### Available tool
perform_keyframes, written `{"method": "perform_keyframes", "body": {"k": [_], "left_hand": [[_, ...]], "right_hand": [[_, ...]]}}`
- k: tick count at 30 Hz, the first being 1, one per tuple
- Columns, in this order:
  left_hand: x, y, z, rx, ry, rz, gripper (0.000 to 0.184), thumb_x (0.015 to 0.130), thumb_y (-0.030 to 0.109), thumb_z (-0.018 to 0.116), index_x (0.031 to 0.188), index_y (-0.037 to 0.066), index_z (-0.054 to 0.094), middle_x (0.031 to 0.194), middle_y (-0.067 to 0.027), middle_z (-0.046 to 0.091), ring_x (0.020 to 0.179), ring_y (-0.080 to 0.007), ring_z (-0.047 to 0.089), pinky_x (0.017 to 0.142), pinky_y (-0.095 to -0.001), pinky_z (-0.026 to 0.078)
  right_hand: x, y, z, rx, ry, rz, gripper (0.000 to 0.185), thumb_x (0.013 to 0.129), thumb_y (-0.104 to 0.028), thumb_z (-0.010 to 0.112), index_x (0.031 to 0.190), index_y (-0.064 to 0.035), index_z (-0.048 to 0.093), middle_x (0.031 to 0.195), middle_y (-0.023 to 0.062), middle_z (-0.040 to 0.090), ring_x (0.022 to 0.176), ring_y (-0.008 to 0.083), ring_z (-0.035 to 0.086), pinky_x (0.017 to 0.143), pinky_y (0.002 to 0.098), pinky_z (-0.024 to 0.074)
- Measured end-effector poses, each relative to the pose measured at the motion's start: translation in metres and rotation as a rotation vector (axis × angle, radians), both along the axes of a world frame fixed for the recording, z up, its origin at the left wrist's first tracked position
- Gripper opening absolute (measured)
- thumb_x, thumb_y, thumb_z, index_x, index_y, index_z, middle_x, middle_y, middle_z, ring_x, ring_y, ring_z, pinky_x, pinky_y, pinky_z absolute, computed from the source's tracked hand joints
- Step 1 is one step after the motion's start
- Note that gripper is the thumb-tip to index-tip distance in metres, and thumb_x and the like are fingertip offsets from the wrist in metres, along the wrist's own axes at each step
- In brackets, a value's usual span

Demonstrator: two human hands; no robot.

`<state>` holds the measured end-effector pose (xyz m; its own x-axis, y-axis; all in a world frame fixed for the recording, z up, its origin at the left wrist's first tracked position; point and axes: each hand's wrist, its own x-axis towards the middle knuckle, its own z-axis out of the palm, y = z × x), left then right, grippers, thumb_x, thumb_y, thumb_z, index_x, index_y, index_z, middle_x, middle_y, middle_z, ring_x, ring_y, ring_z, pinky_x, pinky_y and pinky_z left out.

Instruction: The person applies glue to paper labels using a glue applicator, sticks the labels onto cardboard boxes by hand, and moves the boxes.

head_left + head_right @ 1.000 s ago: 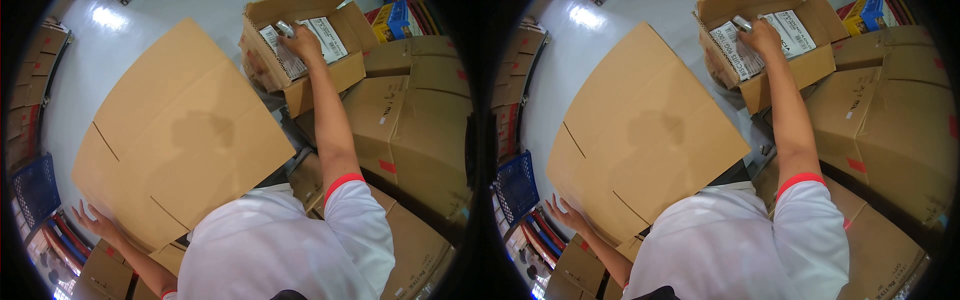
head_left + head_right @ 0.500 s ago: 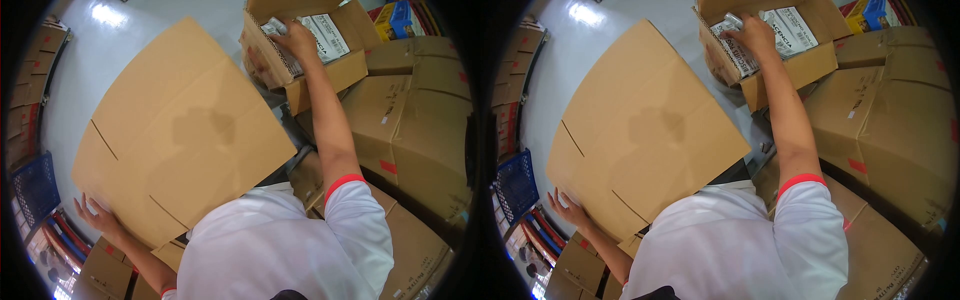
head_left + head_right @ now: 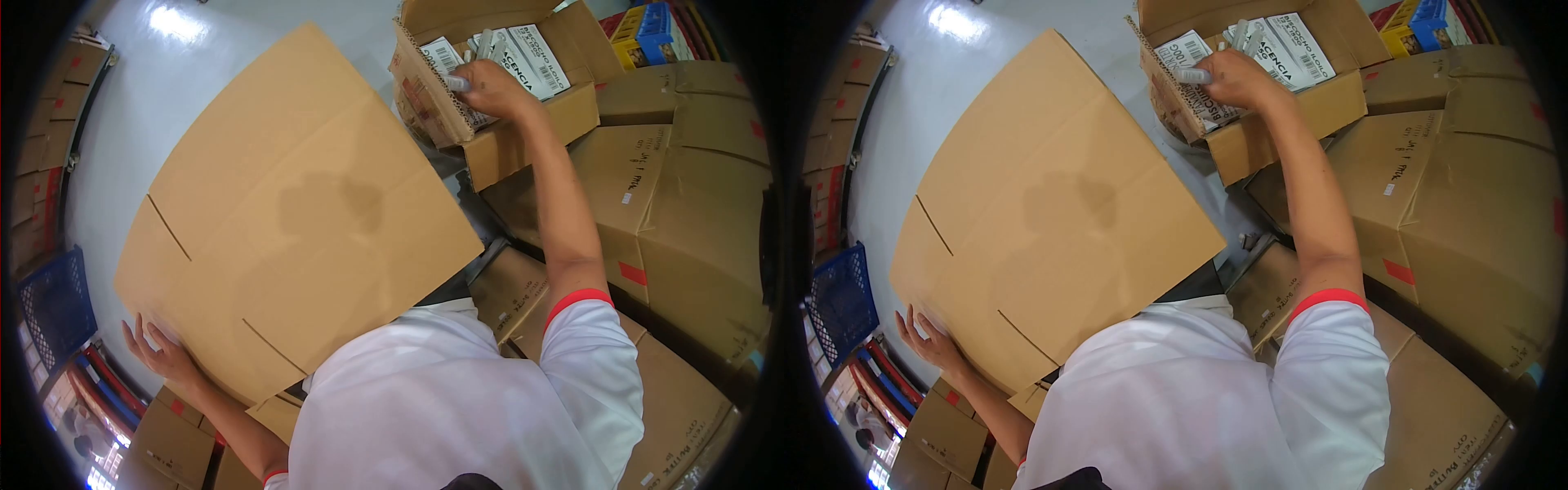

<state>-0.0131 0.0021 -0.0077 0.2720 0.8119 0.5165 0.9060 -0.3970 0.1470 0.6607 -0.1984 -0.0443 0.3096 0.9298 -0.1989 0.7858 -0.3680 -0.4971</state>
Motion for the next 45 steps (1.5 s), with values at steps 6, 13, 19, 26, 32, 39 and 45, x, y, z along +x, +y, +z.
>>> {"method": "perform_keyframes", "body": {"k": [6, 13, 19, 26, 32, 39, 45], "left_hand": [[0.003, 0.004, -0.001, -0.003, -0.013, -0.057, 0.028, 0.106, 0.016, 0.06, 0.128, 0.006, 0.072, 0.151, -0.0158, 0.056, 0.139, -0.0344, 0.054, 0.113, -0.0474, 0.045], [-0.005, 0.001, -0.004, -0.01, 0.01, -0.056, 0.028, 0.106, 0.017, 0.06, 0.128, 0.005, 0.072, 0.151, -0.0164, 0.056, 0.14, -0.0345, 0.053, 0.114, -0.0471, 0.044], [-0.002, -0.003, -0.003, -0.026, -0.034, -0.034, 0.028, 0.106, 0.017, 0.06, 0.127, 0.005, 0.072, 0.151, -0.0162, 0.056, 0.14, -0.0341, 0.053, 0.115, -0.0461, 0.043], [0.0, -0.002, -0.002, -0.032, -0.025, -0.046, 0.027, 0.106, 0.017, 0.06, 0.126, 0.004, 0.073, 0.15, -0.0167, 0.057, 0.139, -0.0341, 0.054, 0.114, -0.0464, 0.044], [0.001, -0.002, -0.003, -0.04, -0.028, -0.046, 0.027, 0.106, 0.017, 0.059, 0.125, 0.003, 0.073, 0.149, -0.0172, 0.058, 0.139, -0.0345, 0.054, 0.114, -0.0462, 0.044], [0.001, -0.002, -0.002, -0.04, -0.034, -0.05, 0.027, 0.107, 0.016, 0.059, 0.124, 0.003, 0.073, 0.148, -0.018, 0.058, 0.139, -0.0347, 0.054, 0.114, -0.0468, 0.044], [0.007, 0.002, 0.0, -0.04, -0.078, -0.099, 0.025, 0.106, 0.015, 0.06, 0.123, 0.002, 0.073, 0.146, -0.0188, 0.06, 0.137, -0.0351, 0.056, 0.113, -0.0463, 0.045]], "right_hand": [[0.003, 0.0, 0.012, -0.205, 0.108, 0.101, 0.014, 0.082, -0.009, 0.066, 0.086, 0.0034, 0.066, 0.078, 0.0228, 0.069, 0.072, 0.0392, 0.064, 0.069, 0.0455, 0.049], [-0.006, -0.002, 0.011, -0.107, -0.084, 0.183, 0.038, 0.079, -0.006, 0.066, 0.116, -0.005, 0.076, 0.095, 0.0226, 0.074, 0.094, 0.0418, 0.069, 0.083, 0.0477, 0.0542], [-0.002, -0.018, 0.033, -0.104, -0.474, -0.003, 0.059, 0.078, 0.0, 0.064, 0.134, -0.0158, 0.073, 0.098, 0.0196, 0.074, 0.098, 0.0391, 0.069, 0.086, 0.0492, 0.054], [0.004, -0.033, 0.011, -0.136, -0.569, 0.09, 0.067, 0.08, 0.004, 0.06, 0.14, -0.0223, 0.068, 0.095, 0.0165, 0.069, 0.095, 0.0372, 0.068, 0.083, 0.0484, 0.054], [-0.012, -0.029, 0.011, -0.026, -0.599, 0.046, 0.055, 0.084, -0.001, 0.06, 0.134, -0.0208, 0.072, 0.097, 0.0164, 0.072, 0.094, 0.0366, 0.071, 0.081, 0.0483, 0.0552], [0.002, -0.009, 0.009, 0.011, -0.628, -0.321, 0.035, 0.093, -0.032, 0.072, 0.125, -0.0169, 0.075, 0.113, 0.0183, 0.071, 0.094, 0.0378, 0.072, 0.08, 0.049, 0.0568], [-0.011, 0.024, -0.016, 0.042, -0.574, -0.339, 0.047, 0.087, -0.041, 0.081, 0.122, -0.0096, 0.075, 0.121, 0.0211, 0.069, 0.097, 0.04, 0.072, 0.083, 0.05, 0.0572]]}}
